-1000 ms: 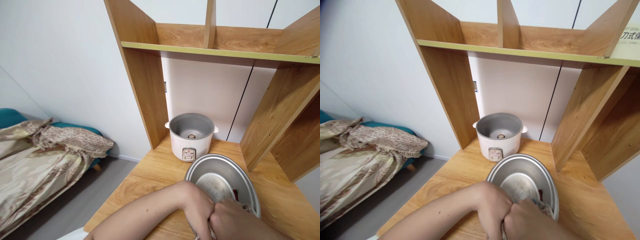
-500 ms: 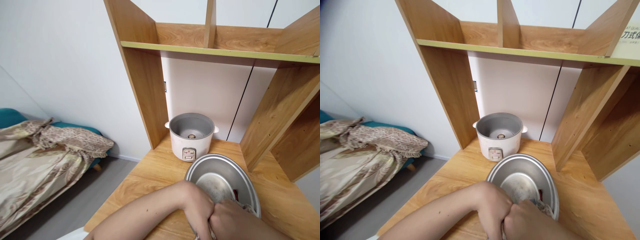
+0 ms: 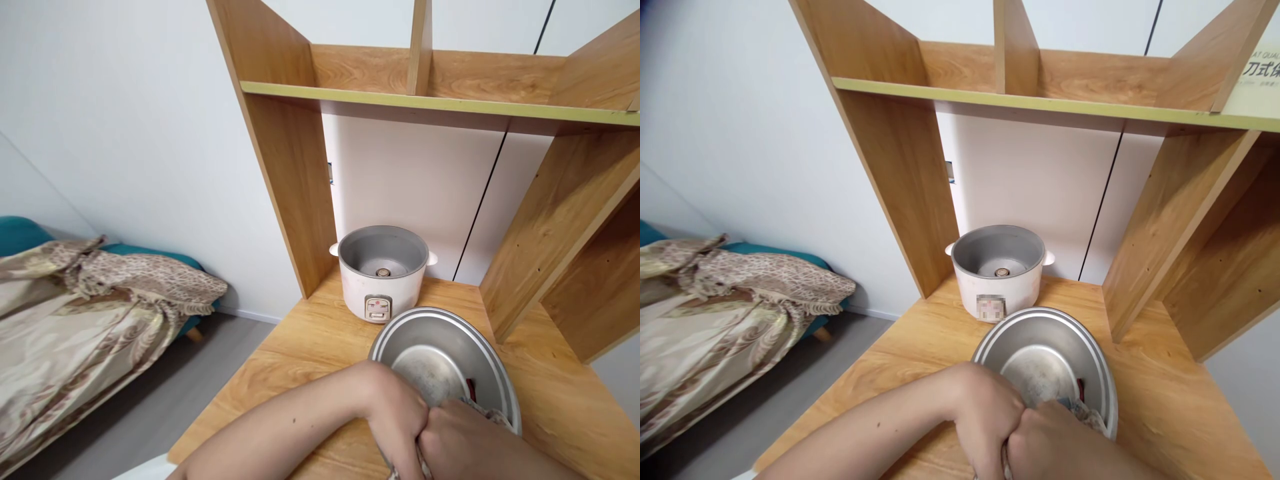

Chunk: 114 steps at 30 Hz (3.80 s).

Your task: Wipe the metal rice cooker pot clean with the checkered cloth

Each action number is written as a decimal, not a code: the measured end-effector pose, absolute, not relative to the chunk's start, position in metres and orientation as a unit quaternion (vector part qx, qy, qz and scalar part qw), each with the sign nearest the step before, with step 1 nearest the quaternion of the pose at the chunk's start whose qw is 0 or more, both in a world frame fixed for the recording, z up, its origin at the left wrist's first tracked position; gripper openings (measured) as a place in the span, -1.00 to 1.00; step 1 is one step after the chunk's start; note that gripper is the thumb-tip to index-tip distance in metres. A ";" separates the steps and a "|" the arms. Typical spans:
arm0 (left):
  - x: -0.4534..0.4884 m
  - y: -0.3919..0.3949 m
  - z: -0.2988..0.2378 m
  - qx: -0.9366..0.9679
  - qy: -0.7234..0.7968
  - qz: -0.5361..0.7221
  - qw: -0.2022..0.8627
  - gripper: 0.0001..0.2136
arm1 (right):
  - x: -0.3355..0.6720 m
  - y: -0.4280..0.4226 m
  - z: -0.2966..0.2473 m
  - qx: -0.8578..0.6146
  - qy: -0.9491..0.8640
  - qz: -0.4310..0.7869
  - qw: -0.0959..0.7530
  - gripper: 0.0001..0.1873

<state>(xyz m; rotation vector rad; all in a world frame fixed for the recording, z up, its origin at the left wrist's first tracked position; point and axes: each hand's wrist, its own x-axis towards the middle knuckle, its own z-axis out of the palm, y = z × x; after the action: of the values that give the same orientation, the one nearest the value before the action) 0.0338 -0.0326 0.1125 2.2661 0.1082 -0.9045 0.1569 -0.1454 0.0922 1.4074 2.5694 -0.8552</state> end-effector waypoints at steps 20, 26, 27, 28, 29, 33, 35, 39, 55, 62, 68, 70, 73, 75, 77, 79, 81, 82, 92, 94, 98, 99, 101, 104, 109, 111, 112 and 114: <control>0.030 -0.034 0.112 0.874 0.047 -0.333 0.351 -0.60 | 0.157 -0.149 0.088 0.485 0.837 -0.248 0.059 -0.60; 0.032 -0.036 0.113 0.877 0.054 -0.348 0.328 -0.53 | 0.168 -0.153 0.072 0.499 0.797 -0.339 0.020 -0.66; 0.032 -0.036 0.113 0.877 0.054 -0.348 0.326 -0.53 | 0.169 -0.153 0.072 0.499 0.795 -0.344 0.016 -0.66; 0.033 -0.036 0.114 0.878 0.055 -0.348 0.325 -0.53 | 0.169 -0.153 0.072 0.500 0.793 -0.347 0.015 -0.65; 0.033 -0.036 0.114 0.878 0.055 -0.348 0.324 -0.53 | 0.169 -0.153 0.074 0.499 0.792 -0.351 0.016 -0.64; 0.033 -0.036 0.118 0.876 0.065 -0.356 0.320 -0.54 | 0.165 -0.150 0.083 0.480 0.804 -0.350 0.018 -0.65; 0.033 -0.037 0.120 0.876 0.068 -0.359 0.314 -0.53 | 0.162 -0.149 0.089 0.478 0.816 -0.322 0.027 -0.70; 0.033 -0.039 0.124 0.878 0.064 -0.356 0.314 -0.51 | 0.156 -0.148 0.100 0.483 0.830 -0.268 0.081 -0.80; 0.033 -0.037 0.120 0.878 0.060 -0.350 0.322 -0.51 | 0.162 -0.147 0.087 0.474 0.821 -0.316 0.044 -0.62; 0.034 -0.034 0.115 0.873 0.058 -0.355 0.330 -0.53 | 0.157 -0.149 0.096 0.485 0.836 -0.246 0.077 -0.67; 0.033 -0.033 0.111 0.876 0.055 -0.343 0.335 -0.51 | 0.156 -0.148 0.100 0.496 0.798 -0.339 0.050 -0.58; 0.033 -0.033 0.110 0.877 0.053 -0.343 0.332 -0.52 | 0.159 -0.147 0.094 0.496 0.794 -0.348 0.046 -0.58; 0.033 -0.033 0.110 0.878 0.055 -0.344 0.329 -0.51 | 0.162 -0.148 0.086 0.482 0.807 -0.339 0.038 -0.62; 0.034 -0.033 0.110 0.876 0.060 -0.349 0.327 -0.50 | 0.163 -0.148 0.085 0.470 0.820 -0.325 0.032 -0.63; 0.034 -0.034 0.111 0.876 0.062 -0.351 0.324 -0.50 | 0.161 -0.148 0.090 0.471 0.828 -0.300 0.043 -0.66; 0.034 -0.035 0.113 0.877 0.062 -0.351 0.324 -0.50 | 0.159 -0.148 0.096 0.480 0.831 -0.274 0.063 -0.67; 0.034 -0.035 0.116 0.878 0.062 -0.347 0.324 -0.52 | 0.156 -0.148 0.102 0.484 0.832 -0.261 0.072 -0.63; 0.033 -0.035 0.116 0.878 0.062 -0.346 0.326 -0.54 | 0.155 -0.149 0.103 0.484 0.833 -0.257 0.070 -0.61; 0.032 -0.033 0.112 0.876 0.055 -0.320 0.358 -0.57 | 0.158 -0.149 0.099 0.496 0.815 -0.294 0.057 -0.61; 0.033 -0.033 0.111 0.877 0.057 -0.317 0.357 -0.55 | 0.159 -0.149 0.097 0.492 0.808 -0.322 0.042 -0.62; 0.034 -0.034 0.113 0.877 0.058 -0.339 0.337 -0.52 | 0.159 -0.149 0.096 0.504 0.791 -0.345 0.046 -0.62; 0.035 -0.034 0.113 0.876 0.057 -0.348 0.329 -0.52 | 0.159 -0.149 0.096 0.507 0.789 -0.345 0.045 -0.61; 0.035 -0.034 0.113 0.876 0.056 -0.358 0.319 -0.52 | 0.159 -0.151 0.095 0.505 0.790 -0.345 0.037 -0.58; 0.034 -0.034 0.113 0.876 0.056 -0.352 0.326 -0.51 | 0.161 -0.151 0.094 0.499 0.794 -0.345 0.023 -0.56; 0.033 -0.033 0.109 0.872 0.052 -0.341 0.347 -0.53 | 0.157 -0.149 0.099 0.472 0.833 -0.282 0.059 -0.58; 0.033 -0.033 0.108 0.872 0.039 -0.331 0.358 -0.56 | 0.154 -0.149 0.104 0.460 0.850 -0.244 0.077 -0.49; 0.033 -0.032 0.107 0.872 0.032 -0.327 0.362 -0.57 | 0.152 -0.149 0.106 0.457 0.854 -0.233 0.084 -0.45; 0.033 -0.032 0.106 0.873 0.026 -0.324 0.364 -0.59 | 0.150 -0.149 0.111 0.458 0.856 -0.225 0.086 -0.40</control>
<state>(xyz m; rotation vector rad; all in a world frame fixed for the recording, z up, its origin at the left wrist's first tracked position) 0.0325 -0.0319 0.1065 2.2456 0.0663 -0.8344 0.1501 -0.1493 0.1107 1.3647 2.5517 -0.6701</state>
